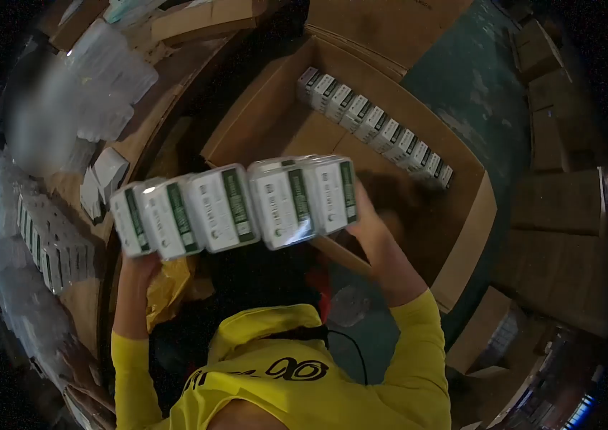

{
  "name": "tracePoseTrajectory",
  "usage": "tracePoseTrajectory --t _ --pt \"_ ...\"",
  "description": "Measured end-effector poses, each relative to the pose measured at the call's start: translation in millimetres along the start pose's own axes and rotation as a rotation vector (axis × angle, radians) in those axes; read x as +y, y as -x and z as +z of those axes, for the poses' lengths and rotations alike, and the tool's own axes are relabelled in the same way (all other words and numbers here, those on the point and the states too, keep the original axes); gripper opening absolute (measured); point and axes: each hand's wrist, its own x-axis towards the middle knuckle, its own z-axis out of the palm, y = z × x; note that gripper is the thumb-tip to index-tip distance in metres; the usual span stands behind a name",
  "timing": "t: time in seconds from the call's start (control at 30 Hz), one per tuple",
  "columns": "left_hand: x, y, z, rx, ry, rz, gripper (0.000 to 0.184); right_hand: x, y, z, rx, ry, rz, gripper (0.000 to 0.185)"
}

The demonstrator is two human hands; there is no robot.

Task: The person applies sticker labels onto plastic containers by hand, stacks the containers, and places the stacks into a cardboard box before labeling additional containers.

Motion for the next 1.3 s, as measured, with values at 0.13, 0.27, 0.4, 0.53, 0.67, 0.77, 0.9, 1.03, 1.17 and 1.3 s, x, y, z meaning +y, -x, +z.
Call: tracePoseTrajectory --t 0.13,0.27,0.4,0.53,0.67,0.77,0.9,1.03,1.17,1.3 --pt "-34 -75 136 -0.314 -0.347 0.002 0.046 -25 -33 -108 -0.048 -0.115 -0.269 0.034" --pt "-83 -155 214 -0.567 -0.425 -0.079 0.055 -18 -75 -171 0.013 -0.264 -0.344 0.032" --pt "-130 -232 242 -0.584 -0.466 -0.176 0.057 16 -137 -220 0.462 -0.376 -0.235 0.031" --pt "-146 -278 260 -0.479 -0.615 -0.234 0.06 60 -183 -267 0.174 -0.064 -0.424 0.033" --pt "-178 -334 258 -0.455 -0.528 -0.201 0.058 66 -209 -286 0.052 -0.165 -0.426 0.037" --pt "-255 -447 221 -0.448 -0.465 -0.056 0.057 53 -229 -260 0.403 -0.236 -0.347 0.034" --pt "-284 -446 228 -0.166 0.025 -0.198 0.051 60 -236 -278 0.38 -0.272 -0.389 0.035" --pt "-251 -359 254 0.195 0.298 -0.437 0.049 48 -225 -245 0.455 -0.357 -0.316 0.038" --pt "-247 -347 282 -0.028 0.468 -0.478 0.047 55 -235 -245 0.391 -0.051 -0.348 0.051" --pt "-272 -387 265 -0.101 0.721 -0.534 0.047 64 -253 -257 0.437 -0.849 -0.276 0.04"
